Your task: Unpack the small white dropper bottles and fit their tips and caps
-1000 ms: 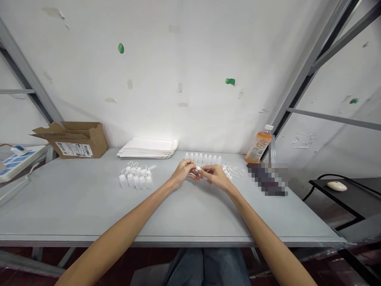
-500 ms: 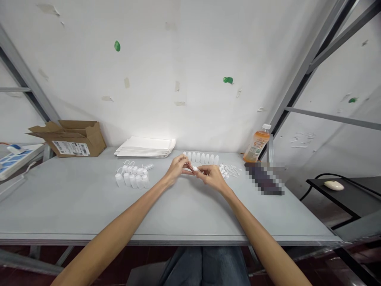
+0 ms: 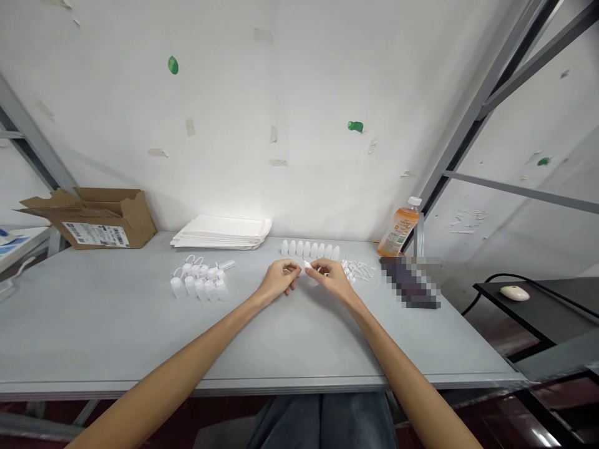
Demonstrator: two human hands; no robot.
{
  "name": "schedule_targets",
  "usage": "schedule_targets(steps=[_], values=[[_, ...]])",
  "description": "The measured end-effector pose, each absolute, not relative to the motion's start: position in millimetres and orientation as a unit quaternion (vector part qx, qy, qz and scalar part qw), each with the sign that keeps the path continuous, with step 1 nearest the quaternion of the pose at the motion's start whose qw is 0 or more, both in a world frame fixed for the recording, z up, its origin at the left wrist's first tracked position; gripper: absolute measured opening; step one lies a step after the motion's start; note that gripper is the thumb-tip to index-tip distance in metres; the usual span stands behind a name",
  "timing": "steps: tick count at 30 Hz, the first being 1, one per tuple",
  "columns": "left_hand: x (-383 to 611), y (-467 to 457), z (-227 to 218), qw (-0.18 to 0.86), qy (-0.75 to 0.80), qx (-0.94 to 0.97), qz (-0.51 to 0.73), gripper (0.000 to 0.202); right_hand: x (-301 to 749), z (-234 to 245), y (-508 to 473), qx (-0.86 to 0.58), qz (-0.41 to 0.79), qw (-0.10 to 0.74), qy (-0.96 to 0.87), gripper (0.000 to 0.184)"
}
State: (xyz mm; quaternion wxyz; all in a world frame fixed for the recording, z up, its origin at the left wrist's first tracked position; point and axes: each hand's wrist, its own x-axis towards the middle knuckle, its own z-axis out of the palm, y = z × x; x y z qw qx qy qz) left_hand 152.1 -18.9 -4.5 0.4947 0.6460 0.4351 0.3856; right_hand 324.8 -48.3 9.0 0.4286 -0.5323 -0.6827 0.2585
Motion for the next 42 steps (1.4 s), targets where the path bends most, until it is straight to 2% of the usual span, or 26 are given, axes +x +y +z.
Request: schedule_targets(steps=[6,12,18,25,33,42], values=[[149,-23,-2,0.435,0.437,0.692,0.376,0.028,323,8,-48,-0.543,0.291,0.409,-0.673,0.021],[149,-24,-6,0.405,0.405,0.738,0.358,0.025,322,10,-48,-0.534,0.339,0.443,-0.635,0.016],[147,-33,-4,0.214,0.359,0.853,0.313,0.038,321,9,-48,-0.533,0.366,0.491,-0.585,0.017],[152,-35,-9,0.117,0.433,0.86,0.245,0.025,318,4,-47,-0.498,0.448,0.501,-0.547,0.031],[144,-27,-11,0.1,0.418,0.873,0.231,0.024,323,4,-48,-0.524,0.409,0.465,-0.585,0.04],[145,-24,-13,0.154,0.396,0.877,0.225,0.03,328,3,-48,-0.489,0.468,0.425,-0.601,0.042]])
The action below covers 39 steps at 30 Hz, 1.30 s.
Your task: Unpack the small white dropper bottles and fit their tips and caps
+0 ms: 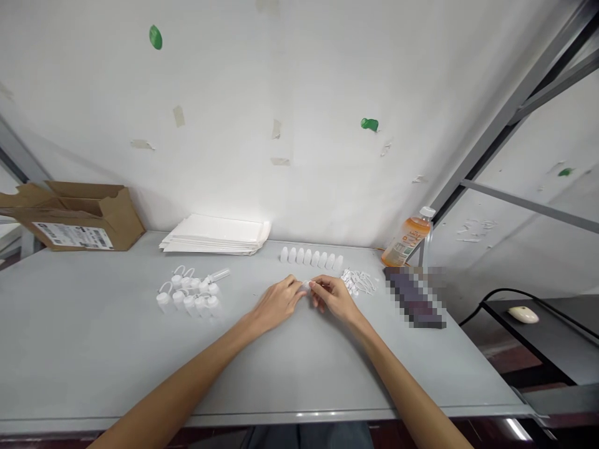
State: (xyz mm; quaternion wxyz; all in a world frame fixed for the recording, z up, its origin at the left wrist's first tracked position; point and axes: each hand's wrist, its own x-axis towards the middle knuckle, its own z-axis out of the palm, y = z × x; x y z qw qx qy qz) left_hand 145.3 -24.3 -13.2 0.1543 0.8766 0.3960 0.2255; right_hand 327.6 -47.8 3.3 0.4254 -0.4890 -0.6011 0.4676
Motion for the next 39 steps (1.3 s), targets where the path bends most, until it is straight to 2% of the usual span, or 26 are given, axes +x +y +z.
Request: schedule_targets(steps=[6,16,25,31,39], values=[[141,-18,-8,0.245,0.365,0.864,0.246,0.033,329,10,-49,-0.456,0.486,0.435,-0.606,0.041],[139,-16,-1,0.315,0.372,0.838,0.244,0.035,334,19,-51,-0.459,0.5,0.416,-0.605,0.043],[146,-20,-10,0.295,0.371,0.838,0.268,0.032,336,16,-52,-0.496,0.479,0.424,-0.587,0.045],[147,-17,-13,0.276,0.367,0.846,0.271,0.033,340,8,-47,-0.472,0.465,0.438,-0.608,0.038],[146,-18,-11,0.258,0.363,0.855,0.265,0.035,338,5,-49,-0.488,0.428,0.422,-0.633,0.043]])
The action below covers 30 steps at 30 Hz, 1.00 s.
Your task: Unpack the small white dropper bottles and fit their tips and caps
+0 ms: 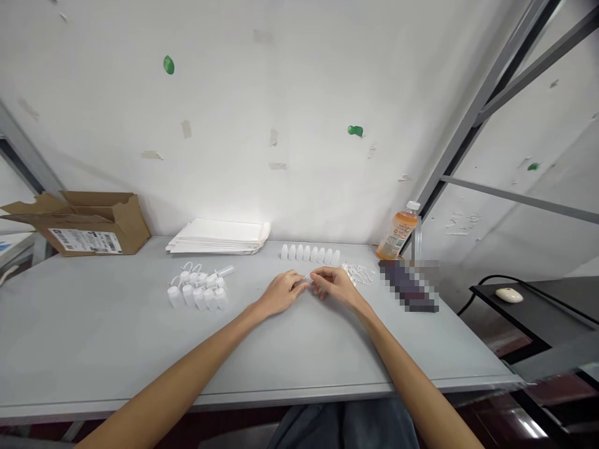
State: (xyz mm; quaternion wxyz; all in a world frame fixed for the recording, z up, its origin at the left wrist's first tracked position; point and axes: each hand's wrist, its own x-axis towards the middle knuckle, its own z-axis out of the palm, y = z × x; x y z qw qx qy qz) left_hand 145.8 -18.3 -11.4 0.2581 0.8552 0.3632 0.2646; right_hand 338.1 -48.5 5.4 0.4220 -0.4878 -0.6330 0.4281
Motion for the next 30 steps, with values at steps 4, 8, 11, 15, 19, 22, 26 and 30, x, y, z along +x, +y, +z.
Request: schedule_targets(steps=[4,8,11,15,19,22,26,30], values=[[146,-19,-12,0.256,0.363,0.857,0.261,0.034,338,3,-48,-0.472,0.434,0.427,-0.638,0.044],[146,-19,-11,0.258,0.364,0.855,0.265,0.035,339,2,-47,-0.485,0.423,0.442,-0.625,0.043],[146,-20,-9,0.256,0.364,0.855,0.266,0.034,340,2,-47,-0.501,0.431,0.42,-0.622,0.04],[146,-20,-8,0.252,0.37,0.854,0.264,0.036,341,2,-46,-0.483,0.433,0.427,-0.63,0.04],[146,-19,-9,0.249,0.37,0.855,0.267,0.037,341,2,-46,-0.49,0.425,0.425,-0.632,0.04],[147,-18,-11,0.252,0.368,0.854,0.268,0.036,342,2,-47,-0.489,0.429,0.414,-0.637,0.038],[147,-17,-10,0.262,0.369,0.85,0.27,0.038,342,6,-48,-0.473,0.425,0.443,-0.632,0.037],[147,-15,-9,0.299,0.378,0.826,0.291,0.041,346,12,-48,-0.48,0.392,0.478,-0.622,0.037]])
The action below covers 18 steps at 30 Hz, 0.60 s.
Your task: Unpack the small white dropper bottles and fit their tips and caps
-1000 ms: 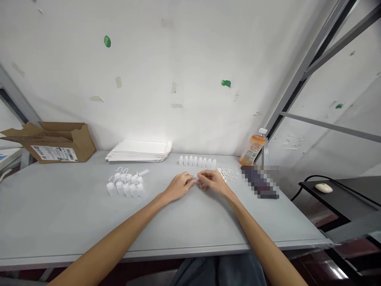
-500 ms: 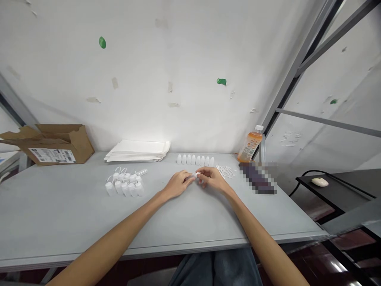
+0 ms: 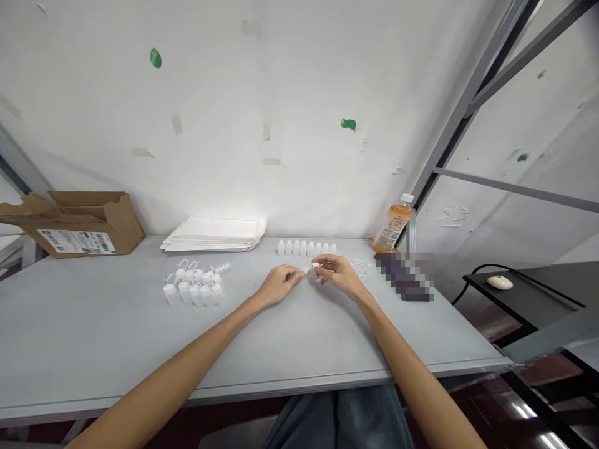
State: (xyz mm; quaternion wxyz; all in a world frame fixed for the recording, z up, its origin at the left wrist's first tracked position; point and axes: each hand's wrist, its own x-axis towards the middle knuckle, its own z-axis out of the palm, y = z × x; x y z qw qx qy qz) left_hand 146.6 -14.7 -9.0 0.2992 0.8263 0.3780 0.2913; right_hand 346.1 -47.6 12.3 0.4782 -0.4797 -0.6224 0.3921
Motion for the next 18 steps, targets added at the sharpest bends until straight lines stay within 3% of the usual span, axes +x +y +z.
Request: schedule_targets(steps=[8,18], values=[[148,-15,-11,0.297,0.384,0.824,0.294,0.046,402,37,-53,-0.541,0.178,0.598,-0.564,0.032],[148,-14,-14,0.276,0.38,0.831,0.299,0.048,420,25,-50,-0.644,0.073,0.42,-0.635,0.013]])
